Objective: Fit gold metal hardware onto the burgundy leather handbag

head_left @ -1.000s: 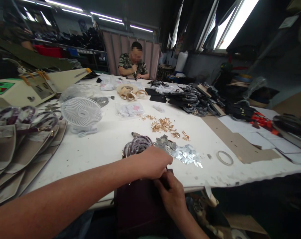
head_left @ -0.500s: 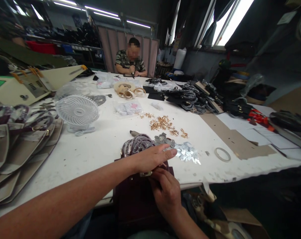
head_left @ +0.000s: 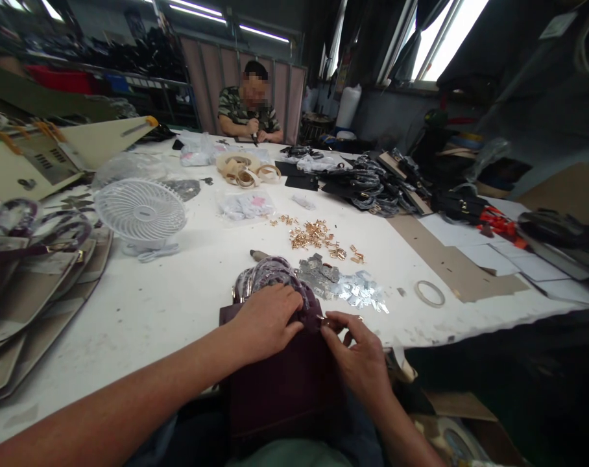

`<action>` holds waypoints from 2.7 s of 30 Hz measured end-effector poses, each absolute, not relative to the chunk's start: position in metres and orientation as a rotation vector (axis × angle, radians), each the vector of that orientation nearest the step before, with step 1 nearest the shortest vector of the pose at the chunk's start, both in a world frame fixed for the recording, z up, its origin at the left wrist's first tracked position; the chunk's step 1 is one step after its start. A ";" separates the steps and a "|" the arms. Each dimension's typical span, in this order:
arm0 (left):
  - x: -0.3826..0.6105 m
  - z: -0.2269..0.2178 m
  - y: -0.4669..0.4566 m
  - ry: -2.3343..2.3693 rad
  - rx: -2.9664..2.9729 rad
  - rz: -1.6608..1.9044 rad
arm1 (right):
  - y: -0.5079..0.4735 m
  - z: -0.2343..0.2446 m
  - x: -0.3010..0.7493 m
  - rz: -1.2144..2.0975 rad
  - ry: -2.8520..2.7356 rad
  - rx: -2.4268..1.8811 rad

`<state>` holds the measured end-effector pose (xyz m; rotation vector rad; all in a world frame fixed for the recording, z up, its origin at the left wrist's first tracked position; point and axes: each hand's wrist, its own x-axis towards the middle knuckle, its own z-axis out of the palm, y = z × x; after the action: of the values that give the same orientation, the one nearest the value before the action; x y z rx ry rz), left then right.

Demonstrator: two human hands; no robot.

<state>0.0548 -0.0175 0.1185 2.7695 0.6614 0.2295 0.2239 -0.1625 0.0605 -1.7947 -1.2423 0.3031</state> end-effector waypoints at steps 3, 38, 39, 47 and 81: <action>0.058 0.120 -0.021 0.702 2.814 0.172 | -0.161 0.054 0.225 0.295 -1.375 -1.774; 0.083 0.108 -0.036 0.893 2.270 0.388 | -0.165 0.068 0.222 0.374 -1.408 -1.936; 0.083 0.108 -0.036 0.898 2.256 0.393 | -0.164 0.069 0.222 0.385 -1.406 -1.935; 0.087 0.113 -0.037 0.859 2.157 0.453 | -0.160 0.075 0.226 0.406 -1.444 -1.932; 0.070 0.126 -0.037 0.654 2.022 0.460 | -0.151 0.109 0.260 0.926 -1.492 -1.670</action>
<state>0.0699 -0.0375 0.1258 2.0218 0.6541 0.4601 0.2599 -0.1513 0.1090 -1.6697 -1.4922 0.9261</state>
